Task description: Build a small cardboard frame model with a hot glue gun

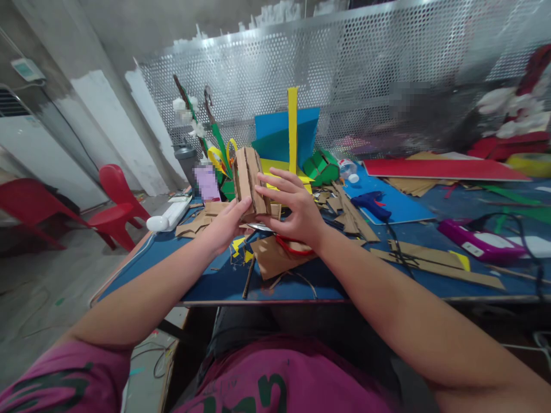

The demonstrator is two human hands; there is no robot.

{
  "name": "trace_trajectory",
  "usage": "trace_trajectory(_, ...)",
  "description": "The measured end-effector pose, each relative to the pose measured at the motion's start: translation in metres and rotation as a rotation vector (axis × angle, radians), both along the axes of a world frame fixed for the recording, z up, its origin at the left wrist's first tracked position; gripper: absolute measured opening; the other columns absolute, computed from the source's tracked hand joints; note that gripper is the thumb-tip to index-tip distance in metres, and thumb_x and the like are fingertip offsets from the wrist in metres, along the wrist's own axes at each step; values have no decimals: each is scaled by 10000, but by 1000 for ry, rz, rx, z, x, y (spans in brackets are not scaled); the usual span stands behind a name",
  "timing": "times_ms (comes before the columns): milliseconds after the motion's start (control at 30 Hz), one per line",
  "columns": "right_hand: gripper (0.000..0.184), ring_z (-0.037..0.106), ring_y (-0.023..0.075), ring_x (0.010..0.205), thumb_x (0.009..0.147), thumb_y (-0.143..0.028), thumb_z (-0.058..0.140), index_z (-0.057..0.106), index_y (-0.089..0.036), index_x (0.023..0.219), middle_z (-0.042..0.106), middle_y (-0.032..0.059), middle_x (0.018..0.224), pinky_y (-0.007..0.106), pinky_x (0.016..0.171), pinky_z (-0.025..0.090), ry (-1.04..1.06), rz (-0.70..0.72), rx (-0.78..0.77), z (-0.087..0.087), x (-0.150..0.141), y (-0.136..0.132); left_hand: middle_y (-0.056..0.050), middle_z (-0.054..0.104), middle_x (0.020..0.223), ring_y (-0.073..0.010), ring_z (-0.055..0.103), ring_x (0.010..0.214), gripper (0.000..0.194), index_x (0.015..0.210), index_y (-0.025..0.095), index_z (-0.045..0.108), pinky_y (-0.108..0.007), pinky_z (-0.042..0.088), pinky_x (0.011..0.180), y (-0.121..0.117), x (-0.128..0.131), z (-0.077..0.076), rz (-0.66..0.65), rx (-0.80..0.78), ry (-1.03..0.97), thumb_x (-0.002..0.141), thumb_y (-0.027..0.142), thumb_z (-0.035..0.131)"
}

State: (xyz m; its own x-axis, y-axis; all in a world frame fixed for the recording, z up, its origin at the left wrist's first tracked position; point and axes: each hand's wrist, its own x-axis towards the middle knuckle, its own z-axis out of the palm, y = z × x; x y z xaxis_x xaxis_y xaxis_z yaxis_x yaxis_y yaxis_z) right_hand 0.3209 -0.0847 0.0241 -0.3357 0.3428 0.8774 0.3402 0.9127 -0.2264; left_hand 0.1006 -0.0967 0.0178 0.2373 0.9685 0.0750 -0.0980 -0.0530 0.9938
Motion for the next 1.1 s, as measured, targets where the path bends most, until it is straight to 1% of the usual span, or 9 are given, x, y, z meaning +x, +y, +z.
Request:
trace_trajectory(133,554,575,439,1557,837,-470,949,813,-470,1374,753,-19,1557,762,1319,406,5,-11,-38,1,0,0,-73,813,1365,-281,783,1110,674,1406,283,713,-292,561,680,0,0,-1,4,14,2,890,695,851)
trace_trajectory(267,571,580,435,1554,825,-452,963,811,-480,1375,754,-24,1558,759,1307,420,0,-10,-20,0,1,1,-75,810,1369,-285,783,1117,686,1423,285,703,-285,558,667,1,0,-1,-2,3,3,892,695,848)
trace_trajectory(367,618,591,425,1549,850,-424,949,773,-484,1439,726,-18,1598,752,1292,441,-16,-23,51,-1,1,2,-81,813,1351,-276,780,1121,682,1422,278,697,-275,559,677,1,0,0,-1,-16,4,899,691,843)
trace_trajectory(433,629,612,411,1532,870,-407,938,754,-481,1466,710,-5,1620,731,1270,476,-19,-40,112,-2,1,2,-82,809,1355,-272,777,1121,689,1415,275,699,-273,559,678,0,0,2,-6,-18,-9,890,694,851)
trace_trajectory(567,579,666,378,1478,900,-331,923,771,-444,1447,738,30,1589,658,1201,560,-13,-75,218,-6,-1,4,-86,801,1364,-266,771,1111,728,1392,268,709,-269,559,666,-3,0,4,-16,-12,-35,850,728,867)
trace_trajectory(667,625,672,365,1470,893,-302,936,754,-450,1472,743,32,1585,625,1179,585,-8,-65,260,-8,-2,6,-85,805,1338,-258,767,1097,733,1380,266,718,-268,567,675,-5,1,5,-9,-16,-26,844,743,865)
trace_trajectory(767,673,667,361,1471,883,-290,952,735,-469,1494,742,26,1585,622,1164,599,-8,-58,277,-8,-1,7,-85,809,1296,-252,762,1077,733,1372,261,726,-273,575,683,-4,0,3,-4,-9,-13,846,753,859)
trace_trajectory(900,693,668,358,1469,877,-296,963,726,-481,1502,743,17,1584,623,1139,618,-10,-66,283,-9,-1,7,-82,806,1250,-245,755,1049,747,1355,254,725,-273,572,678,-2,0,2,-7,-2,-18,831,768,863)
trace_trajectory(1100,660,672,363,1460,884,-312,959,737,-475,1484,745,20,1578,641,1142,611,-12,-70,275,-10,-1,10,-99,792,1342,-261,763,1086,768,1373,249,695,-273,569,665,-1,0,1,-18,-2,-30,824,755,877)
